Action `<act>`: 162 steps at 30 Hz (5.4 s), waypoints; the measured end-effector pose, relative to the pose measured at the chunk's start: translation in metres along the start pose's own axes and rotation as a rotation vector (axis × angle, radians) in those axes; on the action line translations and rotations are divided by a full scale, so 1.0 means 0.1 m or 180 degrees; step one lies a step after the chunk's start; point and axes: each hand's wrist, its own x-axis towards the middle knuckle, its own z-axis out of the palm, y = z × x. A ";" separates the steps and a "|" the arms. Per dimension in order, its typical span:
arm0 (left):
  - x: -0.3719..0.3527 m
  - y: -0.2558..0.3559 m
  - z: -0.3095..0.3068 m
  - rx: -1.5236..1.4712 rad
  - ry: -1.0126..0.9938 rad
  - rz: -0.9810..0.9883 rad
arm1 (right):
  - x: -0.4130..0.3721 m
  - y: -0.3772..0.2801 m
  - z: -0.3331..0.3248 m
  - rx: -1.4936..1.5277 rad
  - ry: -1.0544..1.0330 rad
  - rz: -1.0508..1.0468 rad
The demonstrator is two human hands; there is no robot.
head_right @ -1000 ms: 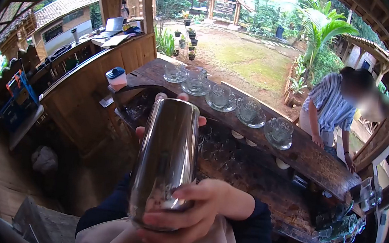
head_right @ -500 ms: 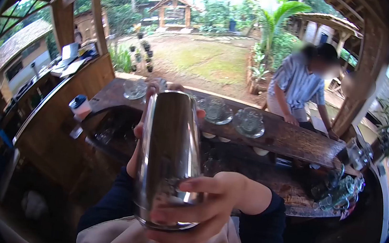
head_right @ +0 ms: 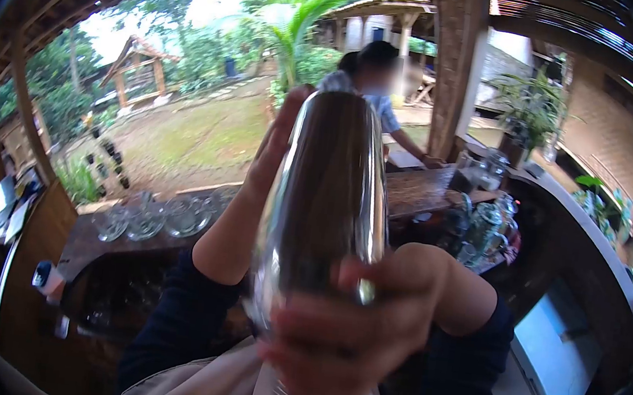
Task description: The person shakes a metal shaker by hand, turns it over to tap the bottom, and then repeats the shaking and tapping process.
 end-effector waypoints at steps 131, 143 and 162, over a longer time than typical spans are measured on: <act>-1.35 -0.57 -0.01 -0.2094 0.1613 0.0504 | -0.58 -0.24 0.53 0.2253 0.0160 0.2978; -2.08 0.45 0.15 -0.1157 0.2547 0.0457 | -0.15 -0.69 1.27 0.2762 0.0651 0.2324; -2.31 0.82 0.65 -0.0191 0.4612 0.1479 | 0.27 -1.07 1.82 0.4006 0.0818 0.3471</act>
